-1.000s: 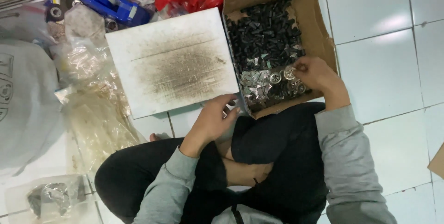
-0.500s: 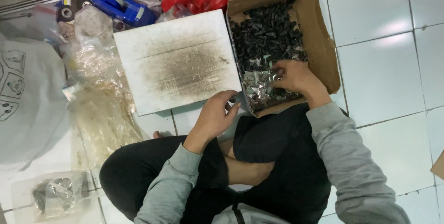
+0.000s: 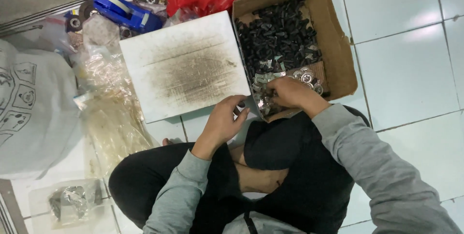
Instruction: The person sits on the floor and assembles small metal hardware components by hand. They pick up a metal piece and a black plastic part from a cardboard box, fit them together, and place the assembled unit into a clear plastic container. This process is repeated multiple times.
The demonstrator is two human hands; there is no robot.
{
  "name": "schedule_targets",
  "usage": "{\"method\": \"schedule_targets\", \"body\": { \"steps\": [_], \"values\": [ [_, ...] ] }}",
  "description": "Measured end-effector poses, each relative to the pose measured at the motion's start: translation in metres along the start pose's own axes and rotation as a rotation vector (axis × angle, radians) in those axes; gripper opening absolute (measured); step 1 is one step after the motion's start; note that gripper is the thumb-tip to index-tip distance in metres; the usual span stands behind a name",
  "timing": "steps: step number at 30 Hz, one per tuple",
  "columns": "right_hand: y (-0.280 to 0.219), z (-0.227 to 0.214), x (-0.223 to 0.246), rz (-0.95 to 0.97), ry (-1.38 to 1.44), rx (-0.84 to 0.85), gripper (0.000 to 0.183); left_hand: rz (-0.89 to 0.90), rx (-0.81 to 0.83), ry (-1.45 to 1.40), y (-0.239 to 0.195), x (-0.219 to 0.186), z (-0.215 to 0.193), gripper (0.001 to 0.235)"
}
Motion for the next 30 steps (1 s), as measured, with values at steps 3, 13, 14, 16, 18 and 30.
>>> {"method": "schedule_targets", "body": {
  "steps": [3,13,14,16,18,30],
  "values": [
    [-0.014,-0.023,0.004,0.034,0.127,-0.029,0.026,0.013,-0.004,0.017,0.004,0.009,0.006,0.042],
    [-0.032,-0.051,-0.011,0.141,0.376,-0.081,0.024,0.046,-0.082,-0.081,-0.005,-0.012,-0.015,0.038],
    [-0.037,-0.056,-0.006,0.119,0.550,-0.115,0.024,0.043,-0.120,-0.134,-0.006,-0.010,-0.019,0.038],
    [-0.048,-0.065,0.007,0.086,0.705,-0.154,0.024,0.052,-0.178,-0.192,-0.012,-0.012,-0.027,0.038],
    [-0.054,-0.073,0.027,0.022,0.917,-0.160,0.026,0.017,-0.208,-0.373,-0.020,-0.014,-0.036,0.049],
    [0.079,-0.054,0.146,-0.186,0.966,-0.312,0.015,-0.135,-0.672,-0.445,-0.026,0.076,-0.114,0.031]
  ]
}}
Point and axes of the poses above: each hand's wrist, its own y-axis towards the middle knuckle, its own z-axis out of the palm, x = y × z, the point moved 10 cm from there along y, towards the middle knuckle, and after that the axes turned 2 degrees about -x, right-handed, at the moved point
